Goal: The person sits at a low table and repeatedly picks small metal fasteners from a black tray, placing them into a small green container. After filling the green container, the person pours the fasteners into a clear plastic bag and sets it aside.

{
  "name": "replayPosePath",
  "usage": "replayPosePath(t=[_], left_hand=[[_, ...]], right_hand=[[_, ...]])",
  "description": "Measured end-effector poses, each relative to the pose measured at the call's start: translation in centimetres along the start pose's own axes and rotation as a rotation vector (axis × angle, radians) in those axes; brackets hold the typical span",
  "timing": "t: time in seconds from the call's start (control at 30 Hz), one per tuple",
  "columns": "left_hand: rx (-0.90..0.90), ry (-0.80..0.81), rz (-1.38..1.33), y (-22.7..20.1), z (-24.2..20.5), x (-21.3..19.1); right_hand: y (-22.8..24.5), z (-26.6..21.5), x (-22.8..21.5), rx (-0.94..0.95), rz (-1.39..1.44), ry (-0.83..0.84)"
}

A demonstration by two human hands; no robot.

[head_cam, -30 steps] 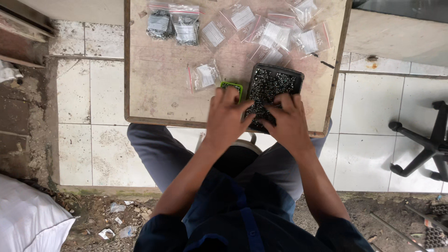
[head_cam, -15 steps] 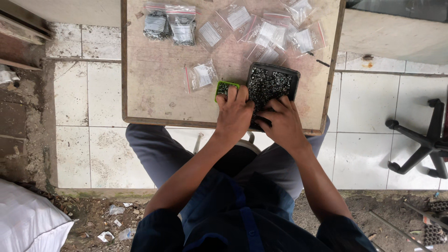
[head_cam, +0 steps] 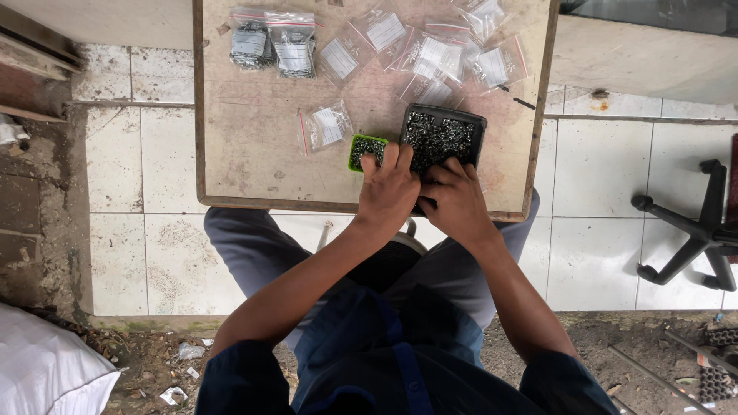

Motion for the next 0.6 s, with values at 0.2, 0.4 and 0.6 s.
replayPosePath(t=[0.2,0.4,0.6], left_hand=[[0.024,-0.055,-0.129,0.8,0.4,0.2],[-0.243,0.017,-0.542,6.3,0.5,-3.6],[-0.351,-0.022,-0.580,11.2,-0.7,-4.9]], right_hand=[[0.3,0.3,-0.4,-0.028,-0.006,0.013],[1.2,2.0,-2.3,-0.089,0.071,0.088],[0.3,1.5,-0.2,-0.170,0.105,0.102]])
Point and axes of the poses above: each hand's wrist, its own z-axis towards the middle knuckle, its own x-axis out of the palm, y = z × x, the point moved 5 cm from there along z, towards the middle knuckle, and after that the axes turned 9 degrees about -x, right-handed, at the moved point
